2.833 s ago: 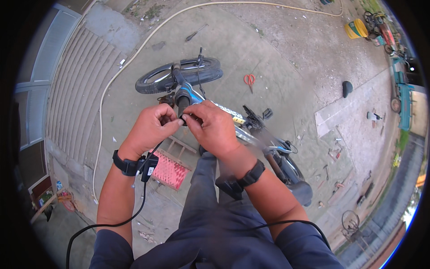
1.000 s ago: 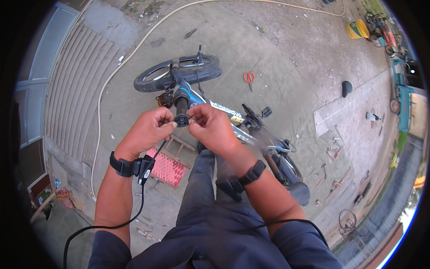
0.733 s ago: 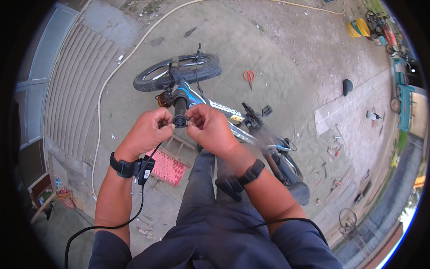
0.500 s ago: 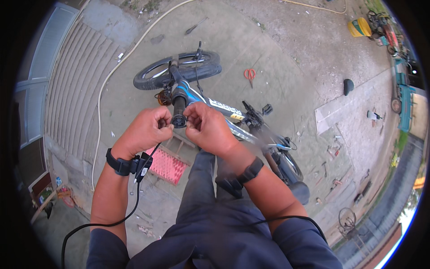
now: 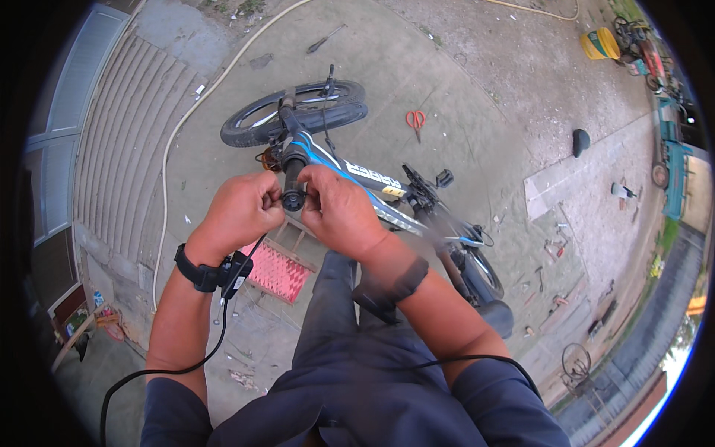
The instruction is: The person assembles a bicycle by installing small parts into the handlebar stem, wiping the stem with a cloth, and attaching a spring and handlebar grip. The person retrieves parts from a white basin and places them onto the bicycle frame.
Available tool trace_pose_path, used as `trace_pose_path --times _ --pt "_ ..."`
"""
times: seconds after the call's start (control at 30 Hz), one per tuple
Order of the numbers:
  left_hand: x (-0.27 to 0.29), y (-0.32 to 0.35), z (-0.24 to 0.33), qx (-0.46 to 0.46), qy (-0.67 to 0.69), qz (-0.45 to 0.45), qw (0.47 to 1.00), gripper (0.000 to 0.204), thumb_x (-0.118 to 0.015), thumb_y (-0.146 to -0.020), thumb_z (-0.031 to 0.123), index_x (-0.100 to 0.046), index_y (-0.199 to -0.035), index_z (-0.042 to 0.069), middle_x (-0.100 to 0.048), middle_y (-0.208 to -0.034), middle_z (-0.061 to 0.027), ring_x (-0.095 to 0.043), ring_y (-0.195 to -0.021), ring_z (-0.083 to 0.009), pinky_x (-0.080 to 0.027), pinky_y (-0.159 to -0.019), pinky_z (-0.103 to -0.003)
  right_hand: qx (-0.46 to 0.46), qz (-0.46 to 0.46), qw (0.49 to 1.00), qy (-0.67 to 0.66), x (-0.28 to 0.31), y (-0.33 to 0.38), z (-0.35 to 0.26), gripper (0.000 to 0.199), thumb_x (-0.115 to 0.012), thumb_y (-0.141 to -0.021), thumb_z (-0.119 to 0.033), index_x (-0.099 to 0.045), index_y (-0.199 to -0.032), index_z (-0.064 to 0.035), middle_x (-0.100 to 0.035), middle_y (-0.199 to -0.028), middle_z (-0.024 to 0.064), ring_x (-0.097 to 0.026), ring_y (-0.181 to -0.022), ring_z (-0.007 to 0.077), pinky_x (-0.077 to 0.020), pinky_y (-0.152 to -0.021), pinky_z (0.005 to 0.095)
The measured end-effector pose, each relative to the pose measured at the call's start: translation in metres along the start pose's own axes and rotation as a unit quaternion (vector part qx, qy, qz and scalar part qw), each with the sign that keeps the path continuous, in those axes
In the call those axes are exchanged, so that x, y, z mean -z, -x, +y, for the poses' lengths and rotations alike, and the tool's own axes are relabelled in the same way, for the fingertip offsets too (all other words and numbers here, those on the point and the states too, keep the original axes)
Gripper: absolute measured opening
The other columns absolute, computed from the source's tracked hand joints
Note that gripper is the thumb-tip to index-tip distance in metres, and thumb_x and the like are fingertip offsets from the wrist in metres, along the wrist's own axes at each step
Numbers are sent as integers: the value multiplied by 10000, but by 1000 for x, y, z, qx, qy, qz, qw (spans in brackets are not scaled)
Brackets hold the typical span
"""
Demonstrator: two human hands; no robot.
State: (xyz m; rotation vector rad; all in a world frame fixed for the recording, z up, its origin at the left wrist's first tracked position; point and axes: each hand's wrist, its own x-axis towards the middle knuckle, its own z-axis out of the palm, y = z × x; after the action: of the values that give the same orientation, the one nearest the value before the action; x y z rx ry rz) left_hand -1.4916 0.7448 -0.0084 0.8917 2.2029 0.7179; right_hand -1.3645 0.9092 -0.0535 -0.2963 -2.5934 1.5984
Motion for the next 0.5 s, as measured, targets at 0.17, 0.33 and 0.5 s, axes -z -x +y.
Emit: trace_pose_path --times 0.17,0.33,0.5 --pt "-5 -4 -4 26 19 11 999 127 -710 -771 92 -631 -850 30 -663 -785 -144 -658 -715 -353 -496 -628 -447 -44 -8 997 -56 4 -5 8 271 -694 -859 27 -617 -1115 -21 -676 -873 81 -673 -753 157 -550 -691 295" --pt "-16 -12 -14 32 13 38 999 120 -720 -779 97 -654 -855 32 -671 -769 -136 -656 -676 -331 -493 -604 -429 -99 -31 988 -117 -1 -13 26 173 -666 -894 34 -648 -1065 17 -685 -897 44 -636 -786 78 -539 -692 263" --pt "-21 -24 -25 73 49 30 996 149 -744 -795 138 -672 -863 27 -683 -747 -147 -669 -666 -318 -504 -612 -410 -144 -60 977 -146 -9 -29 49 152 -664 -909 14 -651 -1060 25 -686 -904 21 -625 -793 58 -533 -687 251"
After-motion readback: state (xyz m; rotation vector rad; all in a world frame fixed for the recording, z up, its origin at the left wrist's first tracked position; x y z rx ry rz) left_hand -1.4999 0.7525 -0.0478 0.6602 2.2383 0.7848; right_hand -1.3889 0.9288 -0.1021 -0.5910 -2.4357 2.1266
